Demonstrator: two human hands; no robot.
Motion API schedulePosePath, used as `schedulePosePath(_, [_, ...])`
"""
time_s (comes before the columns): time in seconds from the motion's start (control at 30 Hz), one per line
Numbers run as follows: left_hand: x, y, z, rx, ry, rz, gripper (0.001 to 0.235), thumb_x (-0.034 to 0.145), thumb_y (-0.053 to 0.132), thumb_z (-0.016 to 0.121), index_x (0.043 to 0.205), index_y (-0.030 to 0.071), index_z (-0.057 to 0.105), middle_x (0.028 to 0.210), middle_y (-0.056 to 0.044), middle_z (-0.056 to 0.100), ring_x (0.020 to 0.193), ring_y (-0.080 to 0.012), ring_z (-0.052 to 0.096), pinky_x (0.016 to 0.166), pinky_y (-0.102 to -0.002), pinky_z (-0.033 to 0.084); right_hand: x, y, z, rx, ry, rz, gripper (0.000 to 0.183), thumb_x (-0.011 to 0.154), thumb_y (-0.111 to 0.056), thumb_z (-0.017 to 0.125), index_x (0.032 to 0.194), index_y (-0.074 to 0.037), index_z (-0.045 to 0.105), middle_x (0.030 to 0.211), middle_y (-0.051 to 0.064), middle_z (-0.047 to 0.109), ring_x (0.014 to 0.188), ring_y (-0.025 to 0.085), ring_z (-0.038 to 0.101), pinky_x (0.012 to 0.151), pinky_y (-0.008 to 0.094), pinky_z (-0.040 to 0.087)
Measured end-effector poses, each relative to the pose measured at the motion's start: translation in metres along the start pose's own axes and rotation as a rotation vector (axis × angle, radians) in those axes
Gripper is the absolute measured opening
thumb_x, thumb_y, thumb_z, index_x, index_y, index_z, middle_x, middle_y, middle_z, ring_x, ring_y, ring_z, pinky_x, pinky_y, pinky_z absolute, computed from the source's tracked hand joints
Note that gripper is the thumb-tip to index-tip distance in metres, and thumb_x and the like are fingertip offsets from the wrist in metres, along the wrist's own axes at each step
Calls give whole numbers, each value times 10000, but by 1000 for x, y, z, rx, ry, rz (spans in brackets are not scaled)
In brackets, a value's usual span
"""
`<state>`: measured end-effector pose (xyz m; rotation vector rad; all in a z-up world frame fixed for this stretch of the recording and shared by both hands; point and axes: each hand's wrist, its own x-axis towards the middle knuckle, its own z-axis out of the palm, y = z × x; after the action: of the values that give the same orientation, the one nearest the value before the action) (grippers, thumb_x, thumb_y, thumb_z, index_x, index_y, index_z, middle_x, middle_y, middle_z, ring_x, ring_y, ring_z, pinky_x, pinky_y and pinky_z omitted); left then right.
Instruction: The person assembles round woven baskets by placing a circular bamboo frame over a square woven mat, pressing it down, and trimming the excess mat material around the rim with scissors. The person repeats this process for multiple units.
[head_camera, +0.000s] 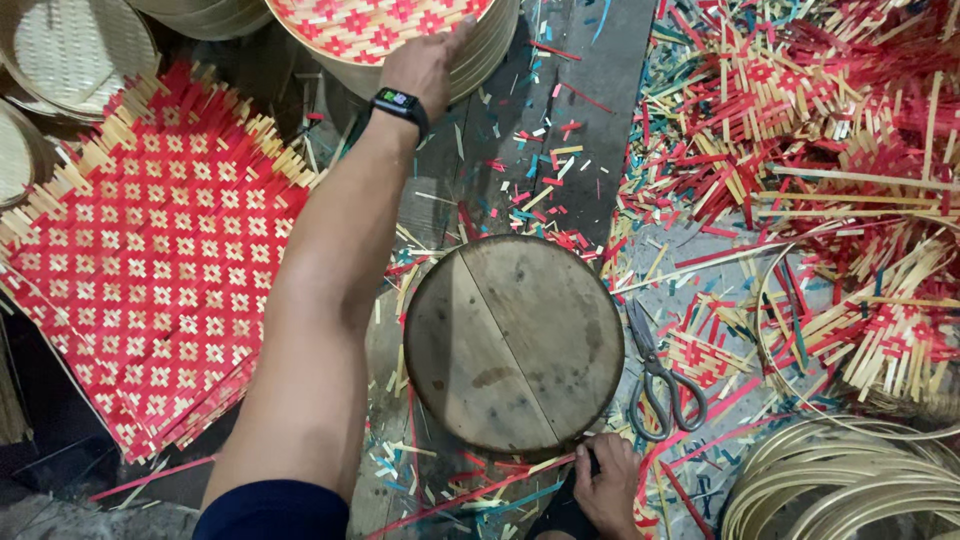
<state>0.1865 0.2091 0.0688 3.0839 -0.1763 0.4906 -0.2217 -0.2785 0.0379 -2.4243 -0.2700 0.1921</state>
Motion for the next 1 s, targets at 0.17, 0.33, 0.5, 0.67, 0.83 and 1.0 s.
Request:
schedulePosePath(0.17, [15, 7, -25, -12, -350, -175, 702, 952, 2, 492, 1543, 380, 480, 1069, -200, 706, 1003, -382, 700, 834, -496, 567, -3, 1, -1, 0, -6, 15, 118, 798, -117, 701, 902, -85, 653, 884, 81, 626, 868, 314, 586, 746, 446, 409])
schedulePosePath(0.33, [-6, 21, -59, 87, -91, -47, 783, 816, 22, 574, 1550, 216, 385, 1469, -196, 532, 1324, -401, 495, 1093, -651, 345, -2, 2, 1, -30, 4, 20, 123, 807, -138, 705, 907, -84, 658, 896, 86, 628, 886, 326, 582, 761, 454, 407])
schedulePosePath(0.5, [-155, 11, -113, -222, -120, -127, 888, 869, 130, 756, 1631, 122, 301, 1658, -192, 377, 1540, -383, 324, 1244, -542, 250, -9, 6, 4, -14, 37, 21, 82, 833, -141, 692, 891, -92, 661, 897, 81, 639, 895, 326, 587, 754, 466, 404])
schedulePosePath(0.67, [-321, -35, -150, 143, -935, -749, 1474, 518, 522, 1046, 1578, 2, 164, 1597, -316, 213, 1471, -481, 249, 1140, -509, 254, -13, 18, 11, -14, 37, -3, 96, 854, -164, 693, 892, -83, 659, 895, 109, 620, 893, 342, 580, 764, 469, 417])
schedulePosePath(0.83, [-419, -80, -137, -82, -710, -758, 780, 716, 390, 866, 1349, 64, 547, 1377, -257, 552, 1271, -445, 548, 1040, -533, 483, -11, 31, 18, -61, 57, -50, 126, 872, -178, 690, 909, -63, 654, 911, 137, 615, 909, 361, 591, 792, 492, 422])
schedulePosePath(1.0, [-472, -88, -108, -36, -531, -556, 284, 917, 247, 642, 1103, 33, 639, 1161, -249, 682, 1089, -427, 665, 920, -525, 546, -19, 41, 24, -86, 56, -69, 120, 900, -183, 683, 917, -65, 671, 953, 147, 636, 938, 379, 595, 833, 511, 440])
